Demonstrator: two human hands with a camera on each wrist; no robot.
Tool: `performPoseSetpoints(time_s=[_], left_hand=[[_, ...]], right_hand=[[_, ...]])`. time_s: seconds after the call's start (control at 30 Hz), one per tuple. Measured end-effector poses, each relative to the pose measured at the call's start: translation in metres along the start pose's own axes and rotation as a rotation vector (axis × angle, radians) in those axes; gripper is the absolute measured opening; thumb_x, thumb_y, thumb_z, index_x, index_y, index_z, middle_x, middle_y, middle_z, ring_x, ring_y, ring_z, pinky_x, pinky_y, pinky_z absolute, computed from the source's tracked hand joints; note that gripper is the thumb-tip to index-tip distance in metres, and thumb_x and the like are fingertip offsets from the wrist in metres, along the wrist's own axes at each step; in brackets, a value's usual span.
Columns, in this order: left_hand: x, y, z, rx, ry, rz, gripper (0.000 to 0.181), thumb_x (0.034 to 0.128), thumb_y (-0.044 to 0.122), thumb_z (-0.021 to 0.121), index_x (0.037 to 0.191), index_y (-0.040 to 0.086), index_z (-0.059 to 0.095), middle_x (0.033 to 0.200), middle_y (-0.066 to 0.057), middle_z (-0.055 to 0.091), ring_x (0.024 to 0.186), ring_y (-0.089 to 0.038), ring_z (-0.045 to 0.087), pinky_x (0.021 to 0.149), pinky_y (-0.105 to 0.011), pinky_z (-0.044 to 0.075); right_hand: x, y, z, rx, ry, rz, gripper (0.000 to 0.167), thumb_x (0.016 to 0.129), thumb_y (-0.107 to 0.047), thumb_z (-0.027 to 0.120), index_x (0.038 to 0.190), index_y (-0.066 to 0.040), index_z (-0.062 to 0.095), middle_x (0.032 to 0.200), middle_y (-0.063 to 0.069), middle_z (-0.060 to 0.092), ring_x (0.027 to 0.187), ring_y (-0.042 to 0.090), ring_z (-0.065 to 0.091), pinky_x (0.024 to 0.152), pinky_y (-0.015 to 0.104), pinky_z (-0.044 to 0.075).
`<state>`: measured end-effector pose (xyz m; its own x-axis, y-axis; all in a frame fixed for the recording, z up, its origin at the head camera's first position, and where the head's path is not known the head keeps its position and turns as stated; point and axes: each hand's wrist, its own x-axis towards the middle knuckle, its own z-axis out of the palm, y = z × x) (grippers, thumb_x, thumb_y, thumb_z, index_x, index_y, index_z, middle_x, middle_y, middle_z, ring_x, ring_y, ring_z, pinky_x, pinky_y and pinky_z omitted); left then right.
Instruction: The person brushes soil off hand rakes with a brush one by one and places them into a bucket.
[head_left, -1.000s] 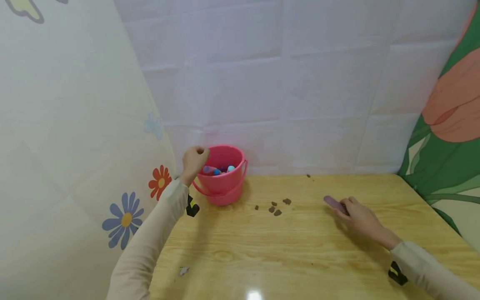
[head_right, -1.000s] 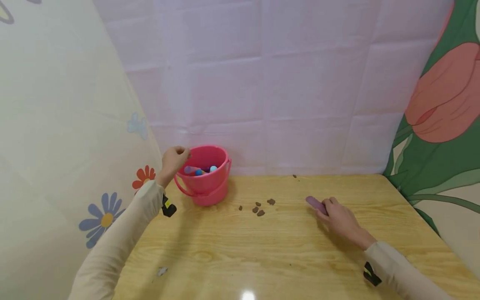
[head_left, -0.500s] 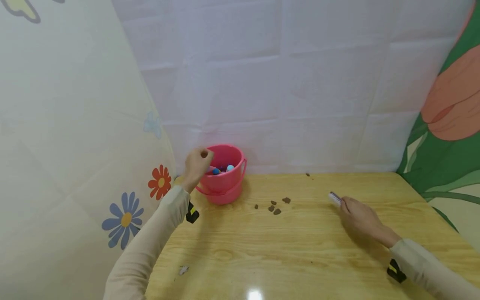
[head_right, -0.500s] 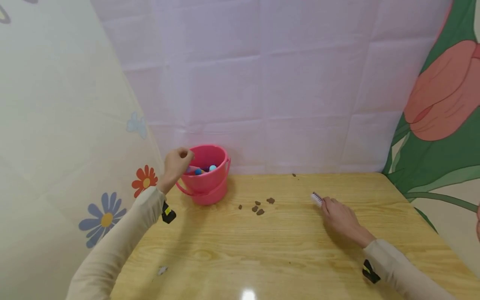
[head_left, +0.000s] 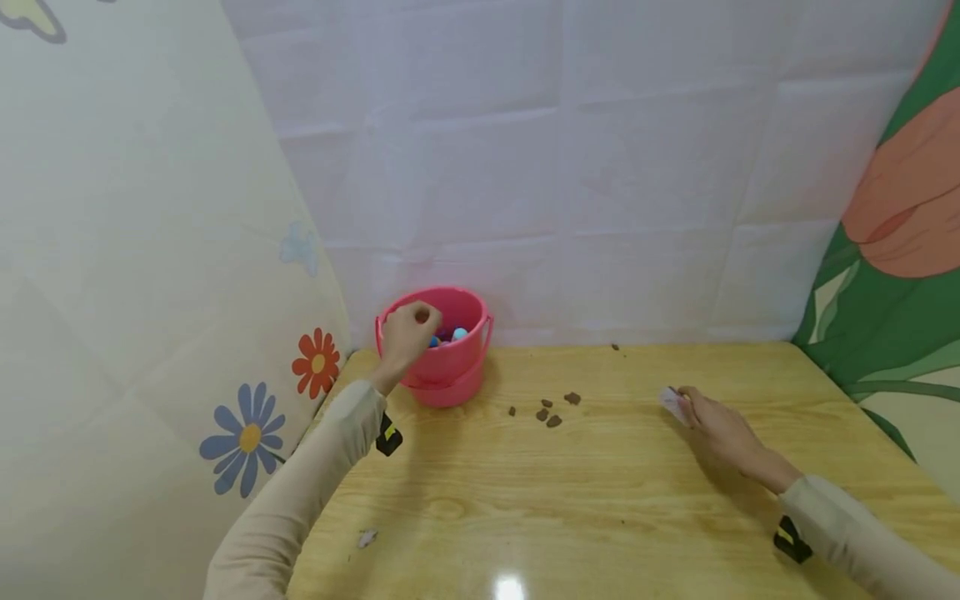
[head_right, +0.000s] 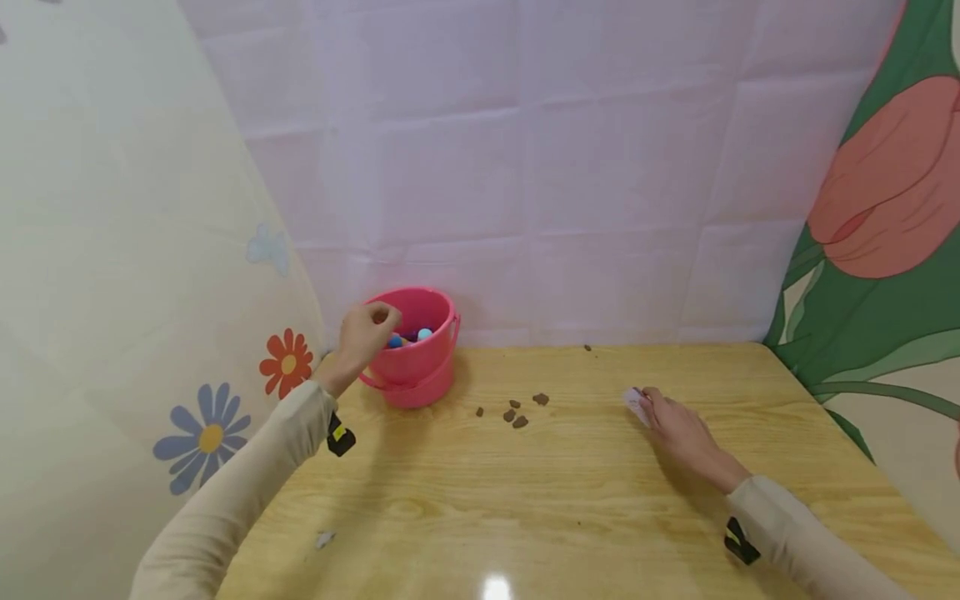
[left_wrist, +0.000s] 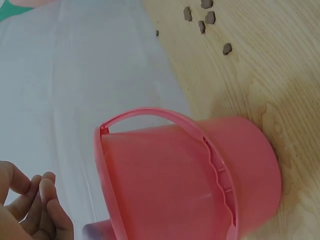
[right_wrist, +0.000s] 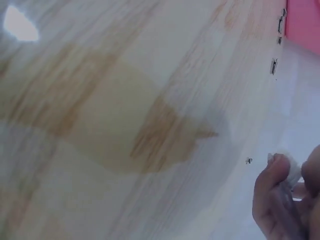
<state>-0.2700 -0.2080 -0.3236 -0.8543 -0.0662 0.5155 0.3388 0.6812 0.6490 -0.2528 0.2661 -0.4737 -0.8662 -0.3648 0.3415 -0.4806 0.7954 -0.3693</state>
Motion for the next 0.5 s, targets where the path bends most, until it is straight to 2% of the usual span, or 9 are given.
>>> performPoseSetpoints(time_s=[0.13,0.23,0.33,0.43,0.5], left_hand=[[-0.0036,0.0033,0.0021,0.002,-0.04,-0.012,0.019,0.0938,0.017,0.056,0.087,0.006,0.069,0.078,-0.004,0.067,0.065,-0.022,0.062,0.06,-0.033,0.046],[-0.0044,0.0053,0.0041,0.018,-0.048,-0.005,0.019,0.093,0.016,0.057,0.089,0.005,0.071,0.082,-0.005,0.07,0.071,-0.019,0.062,0.064,-0.032,0.047],[-0.0054,0.0058,0.0064,0.024,-0.057,0.001,0.02,0.0927,0.014,0.057,0.091,0.002,0.072,0.083,-0.007,0.071,0.076,-0.018,0.063,0.07,-0.033,0.048],[-0.0078,0.0046,0.0088,0.016,-0.072,0.004,0.02,0.0926,0.014,0.057,0.091,0.001,0.073,0.082,-0.007,0.071,0.076,-0.018,0.063,0.071,-0.034,0.048],[-0.0103,0.0024,0.0105,0.012,-0.08,0.007,0.02,0.0921,0.013,0.057,0.09,0.001,0.072,0.08,-0.006,0.07,0.074,-0.019,0.062,0.069,-0.035,0.048]], right_hand=[[0.0002,0.0006,0.001,0.011,-0.011,0.031,0.038,0.109,-0.017,0.037,0.127,0.015,0.043,0.107,0.035,0.061,0.09,0.044,0.063,0.068,0.054,0.051],[0.0019,0.0024,0.0026,0.019,-0.032,0.085,0.048,0.106,-0.024,0.047,0.13,0.018,0.04,0.109,0.038,0.058,0.093,0.047,0.061,0.07,0.057,0.05],[0.003,0.0042,0.0046,0.005,-0.051,0.128,0.056,0.1,-0.022,0.059,0.13,0.02,0.037,0.108,0.04,0.055,0.093,0.048,0.06,0.07,0.057,0.051],[0.003,0.0047,0.0056,-0.009,-0.045,0.141,0.055,0.098,-0.016,0.062,0.128,0.022,0.036,0.107,0.042,0.055,0.092,0.049,0.061,0.068,0.055,0.052],[0.0024,0.0045,0.0054,0.009,-0.04,0.155,0.05,0.099,-0.014,0.059,0.125,0.023,0.037,0.103,0.041,0.056,0.085,0.045,0.062,0.062,0.05,0.053]])
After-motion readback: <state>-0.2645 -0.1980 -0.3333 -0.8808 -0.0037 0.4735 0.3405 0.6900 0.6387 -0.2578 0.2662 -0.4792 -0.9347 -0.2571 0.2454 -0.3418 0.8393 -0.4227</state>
